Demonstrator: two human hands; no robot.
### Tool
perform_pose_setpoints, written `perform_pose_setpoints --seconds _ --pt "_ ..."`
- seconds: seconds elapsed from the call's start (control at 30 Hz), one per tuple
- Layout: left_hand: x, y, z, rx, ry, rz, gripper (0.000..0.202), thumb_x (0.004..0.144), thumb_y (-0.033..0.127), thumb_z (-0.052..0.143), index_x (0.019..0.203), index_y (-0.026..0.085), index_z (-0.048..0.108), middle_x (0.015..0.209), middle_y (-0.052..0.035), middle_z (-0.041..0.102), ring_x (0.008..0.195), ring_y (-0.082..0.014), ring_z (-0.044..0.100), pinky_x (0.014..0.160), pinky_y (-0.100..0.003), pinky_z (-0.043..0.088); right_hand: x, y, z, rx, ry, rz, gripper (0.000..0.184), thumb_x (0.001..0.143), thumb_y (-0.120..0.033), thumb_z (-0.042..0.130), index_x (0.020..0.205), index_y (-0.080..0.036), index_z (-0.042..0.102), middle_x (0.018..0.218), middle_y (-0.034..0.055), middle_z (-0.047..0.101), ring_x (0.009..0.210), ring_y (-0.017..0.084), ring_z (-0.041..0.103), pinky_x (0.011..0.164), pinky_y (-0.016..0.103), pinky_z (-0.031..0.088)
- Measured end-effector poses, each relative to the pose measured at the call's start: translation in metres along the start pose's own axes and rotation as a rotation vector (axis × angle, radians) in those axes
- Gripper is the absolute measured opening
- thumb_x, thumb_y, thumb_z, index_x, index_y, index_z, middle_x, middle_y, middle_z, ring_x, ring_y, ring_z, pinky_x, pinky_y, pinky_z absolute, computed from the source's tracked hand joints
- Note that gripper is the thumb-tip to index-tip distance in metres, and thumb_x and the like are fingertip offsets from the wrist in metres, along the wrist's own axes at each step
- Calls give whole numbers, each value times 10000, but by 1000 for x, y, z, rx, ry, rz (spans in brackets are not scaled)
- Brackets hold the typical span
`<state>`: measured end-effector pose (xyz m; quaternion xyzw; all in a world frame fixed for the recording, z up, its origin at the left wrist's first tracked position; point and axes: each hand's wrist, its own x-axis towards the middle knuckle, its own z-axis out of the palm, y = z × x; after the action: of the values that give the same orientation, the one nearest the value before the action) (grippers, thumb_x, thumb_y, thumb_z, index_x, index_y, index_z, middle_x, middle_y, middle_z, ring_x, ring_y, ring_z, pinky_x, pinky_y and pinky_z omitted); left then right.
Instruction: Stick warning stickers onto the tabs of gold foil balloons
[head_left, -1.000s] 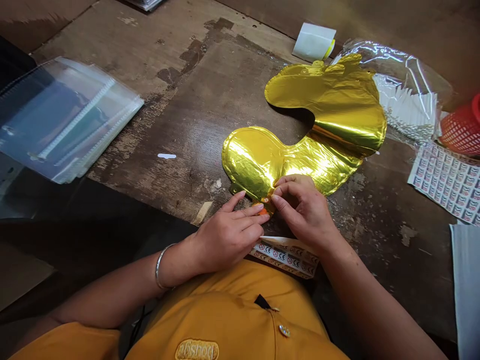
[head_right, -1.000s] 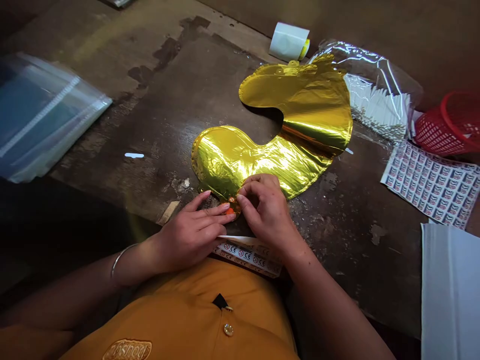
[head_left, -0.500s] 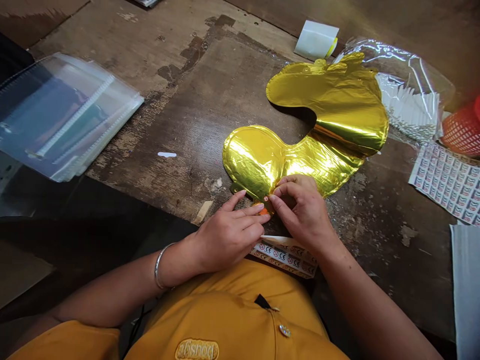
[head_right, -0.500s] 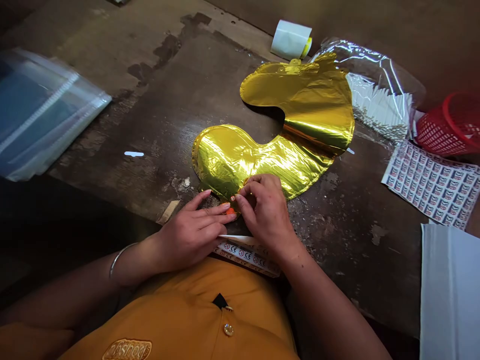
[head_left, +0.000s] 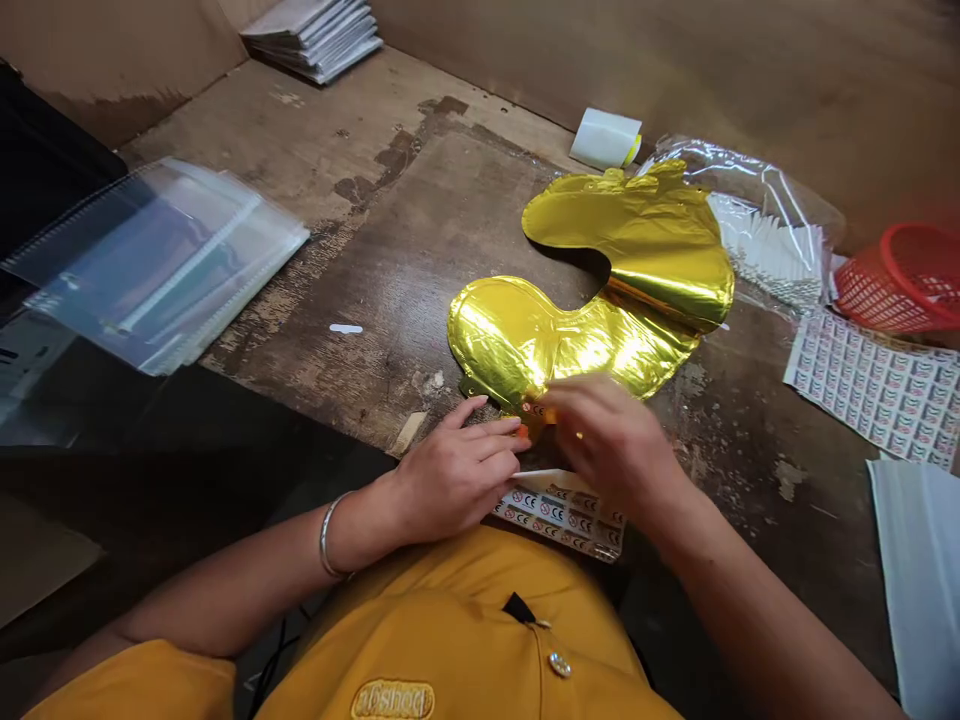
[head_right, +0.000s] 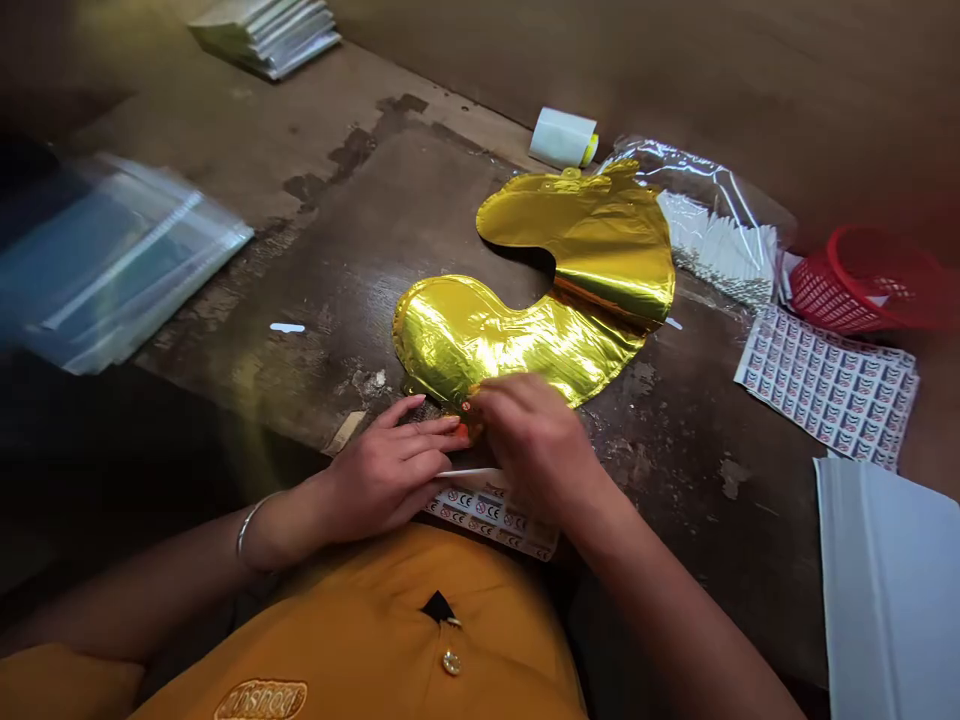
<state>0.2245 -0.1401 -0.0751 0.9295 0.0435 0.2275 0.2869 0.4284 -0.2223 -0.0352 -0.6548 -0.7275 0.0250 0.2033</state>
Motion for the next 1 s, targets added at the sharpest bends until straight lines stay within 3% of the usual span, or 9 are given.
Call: perform_pose_setpoints --seconds 0.1,0.27,0.33,0.47,0.63,0.8,0.87,1.0 --pt "-1 -1 -3 7 6 -1 73 865 175 570 887 168 638 1127 -60 703 1162 -230 587 1110 -436 285 -12 -6 5 59 -166 -152 297 896 -95 501 1160 -137 629 1265 135 643 1197 243 567 1013 396 499" --pt "0 -1 -5 -35 -3 3 65 865 175 566 867 168 630 1050 -49 708 1020 -207 606 973 -394 388 -21 3 19 86 -92 -185 292 909 -118 519 1168 -136 651 1252 145 658 1205 254 588 1018 431 513" --pt "0 0 -6 -59 15 -6 73 863 174 566 875 177 638 1053 -48 705 1034 -210 590 964 -391 396 -18 6 18 171 -46 -121 248 911 -132 527 1099 -168 684 1179 125 699 1128 230 639 964 398 545" --pt "-1 1 -6 -38 84 -68 62 854 212 604 851 189 661 1078 -59 679 1030 -227 556 922 -387 422 -6 10 10 414 -5 167 98 878 -232 610 860 -209 704 894 52 750 820 172 698 757 302 565" --pt "-1 4 -5 16 109 -76 68 840 224 626 834 182 679 1168 -94 619 1082 -259 532 950 -429 431 8 18 5 667 -40 434 283 806 -407 656 638 -183 621 602 -10 596 573 122 529 560 247 427" --pt "0 10 -10 28 166 -44 43 815 187 639 823 174 679 1286 -119 533 1208 -288 482 1040 -461 405 14 24 5 821 -90 584 384 825 -509 594 633 -175 598 566 -36 453 533 95 384 499 238 306" --pt "6 11 -13 8 141 -3 49 815 160 620 814 170 669 1312 -125 519 1269 -293 453 1082 -461 381 15 26 5 883 -85 620 365 808 -512 612 661 -178 585 590 -39 448 541 93 367 497 235 294" --pt "24 4 -15 -11 -53 95 103 866 199 559 816 155 638 1358 -145 514 1281 -270 473 1097 -425 388 19 24 3 956 -113 598 344 801 -506 611 690 -191 528 614 -44 437 550 96 361 506 237 309"
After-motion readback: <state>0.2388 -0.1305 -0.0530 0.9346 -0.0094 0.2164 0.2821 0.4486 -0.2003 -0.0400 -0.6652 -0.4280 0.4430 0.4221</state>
